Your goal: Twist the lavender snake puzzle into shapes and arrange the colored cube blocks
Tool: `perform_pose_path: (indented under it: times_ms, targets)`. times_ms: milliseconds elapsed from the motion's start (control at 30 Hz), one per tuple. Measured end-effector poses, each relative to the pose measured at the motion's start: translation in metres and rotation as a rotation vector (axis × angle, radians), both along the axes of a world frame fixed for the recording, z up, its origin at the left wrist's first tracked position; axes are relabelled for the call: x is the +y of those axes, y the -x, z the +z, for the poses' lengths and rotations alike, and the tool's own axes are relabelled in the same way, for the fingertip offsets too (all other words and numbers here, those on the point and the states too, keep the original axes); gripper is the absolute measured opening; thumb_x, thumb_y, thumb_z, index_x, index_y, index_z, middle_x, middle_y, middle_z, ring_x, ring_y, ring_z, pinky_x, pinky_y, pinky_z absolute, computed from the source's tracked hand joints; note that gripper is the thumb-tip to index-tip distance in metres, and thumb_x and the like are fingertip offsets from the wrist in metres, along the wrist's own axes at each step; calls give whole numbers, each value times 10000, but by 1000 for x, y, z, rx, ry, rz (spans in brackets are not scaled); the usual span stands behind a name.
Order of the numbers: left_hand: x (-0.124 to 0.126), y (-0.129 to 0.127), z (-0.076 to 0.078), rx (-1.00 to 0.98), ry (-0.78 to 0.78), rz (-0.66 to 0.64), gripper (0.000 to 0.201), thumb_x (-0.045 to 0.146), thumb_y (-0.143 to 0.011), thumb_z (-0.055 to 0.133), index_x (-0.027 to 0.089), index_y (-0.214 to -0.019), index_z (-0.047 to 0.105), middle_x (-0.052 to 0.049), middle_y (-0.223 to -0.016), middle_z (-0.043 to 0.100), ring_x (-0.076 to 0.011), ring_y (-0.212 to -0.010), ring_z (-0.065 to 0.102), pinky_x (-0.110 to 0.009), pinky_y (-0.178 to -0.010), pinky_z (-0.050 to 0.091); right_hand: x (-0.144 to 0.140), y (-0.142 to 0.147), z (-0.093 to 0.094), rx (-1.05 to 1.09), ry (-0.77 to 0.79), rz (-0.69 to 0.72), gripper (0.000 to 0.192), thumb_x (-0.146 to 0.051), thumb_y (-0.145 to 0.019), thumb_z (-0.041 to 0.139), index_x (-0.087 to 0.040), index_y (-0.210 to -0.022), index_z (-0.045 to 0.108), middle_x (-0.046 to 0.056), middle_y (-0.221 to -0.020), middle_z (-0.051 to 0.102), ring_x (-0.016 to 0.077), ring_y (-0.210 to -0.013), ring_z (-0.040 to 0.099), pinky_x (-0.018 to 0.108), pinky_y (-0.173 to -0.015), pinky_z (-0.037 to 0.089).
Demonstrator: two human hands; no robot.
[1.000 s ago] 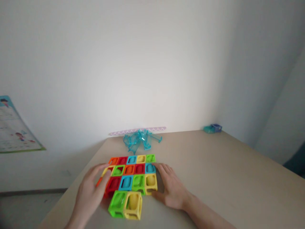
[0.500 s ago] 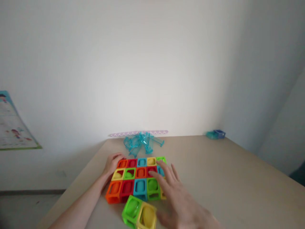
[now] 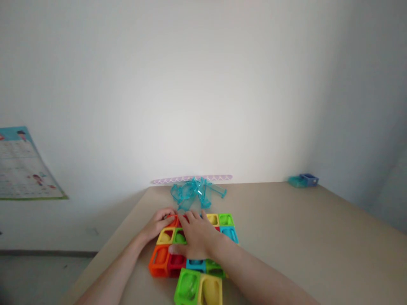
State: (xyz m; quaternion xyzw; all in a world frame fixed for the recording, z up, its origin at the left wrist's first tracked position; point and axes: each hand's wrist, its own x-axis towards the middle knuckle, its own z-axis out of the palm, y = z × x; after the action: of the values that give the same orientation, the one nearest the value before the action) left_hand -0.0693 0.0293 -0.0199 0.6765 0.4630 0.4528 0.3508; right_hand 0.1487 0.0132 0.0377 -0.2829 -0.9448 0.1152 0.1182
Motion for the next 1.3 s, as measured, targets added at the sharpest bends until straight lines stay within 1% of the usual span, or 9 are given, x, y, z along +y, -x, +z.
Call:
perform_pose_path:
  times_ms: [233,400,533,600,767,967,1100,1200,1300]
  targets:
    - [-7,-2,6,18,-124,40,238,351,-782,624,165,-633,626,-67,-866,594,-216,-852,564,-309,-792,429,3,4,-15,8,-77,14,825,-676,-848,425,-99,-1434,354,207,-1282,500,355,-1173,436,565,-1028,256]
    - [-7,0,7,-72,-162,141,257,395,-729,679,164,-627,629,-66,-882,595,-219,-883,550,-301,-835,412,6,4,-16,1,-67,33,878,-698,-847,408,-122,-1489,240,211,-1317,475,363,-1211,410,587,-1042,222]
    - [0,0,5,-265,-172,304,282,461,-777,632,182,-745,613,-36,-845,598,-184,-811,543,-270,-766,418,1,3,-6,-6,-88,16,823,-665,-846,461,-106,-1441,354,240,-1355,425,396,-1280,326,599,-1051,198]
    - [1,-4,5,-386,-156,338,305,506,-827,558,202,-823,582,-10,-792,592,-161,-737,546,-265,-722,429,-7,5,5,42,-135,15,671,-594,-846,533,-133,-1332,501,214,-1306,459,378,-1237,368,561,-1031,255]
    - [-11,-24,8,-541,5,205,342,534,-808,583,193,-818,568,-3,-714,606,-145,-626,569,-261,-632,456,-28,18,14,68,-107,219,450,-552,-738,698,-185,-995,665,91,-1032,560,270,-1002,520,407,-929,399]
    - [-16,-30,7,-566,135,46,347,502,-778,644,180,-906,623,-24,-783,652,-163,-670,604,-253,-628,460,-23,28,-10,62,-76,227,373,-421,-741,721,-183,-1017,643,69,-1003,568,226,-913,553,343,-851,438]
    - [-17,-28,6,-564,137,30,312,436,-749,707,156,-868,637,-20,-778,646,-143,-694,577,-224,-647,446,-24,27,5,40,-122,222,365,-446,-756,714,-173,-991,652,83,-996,602,242,-939,577,346,-857,446]
    - [-18,-30,3,-608,156,44,304,434,-742,710,154,-819,620,5,-697,612,-118,-604,539,-215,-579,418,-49,19,22,18,-219,197,249,-373,-871,592,-143,-938,663,115,-942,647,267,-919,604,380,-834,464]
    - [-14,-31,-2,-677,174,85,344,487,-741,681,157,-808,611,5,-668,613,-127,-564,544,-234,-555,414,-93,0,7,-77,-92,164,269,-326,-928,466,-186,-829,674,78,-733,683,234,-644,646,317,-553,473]
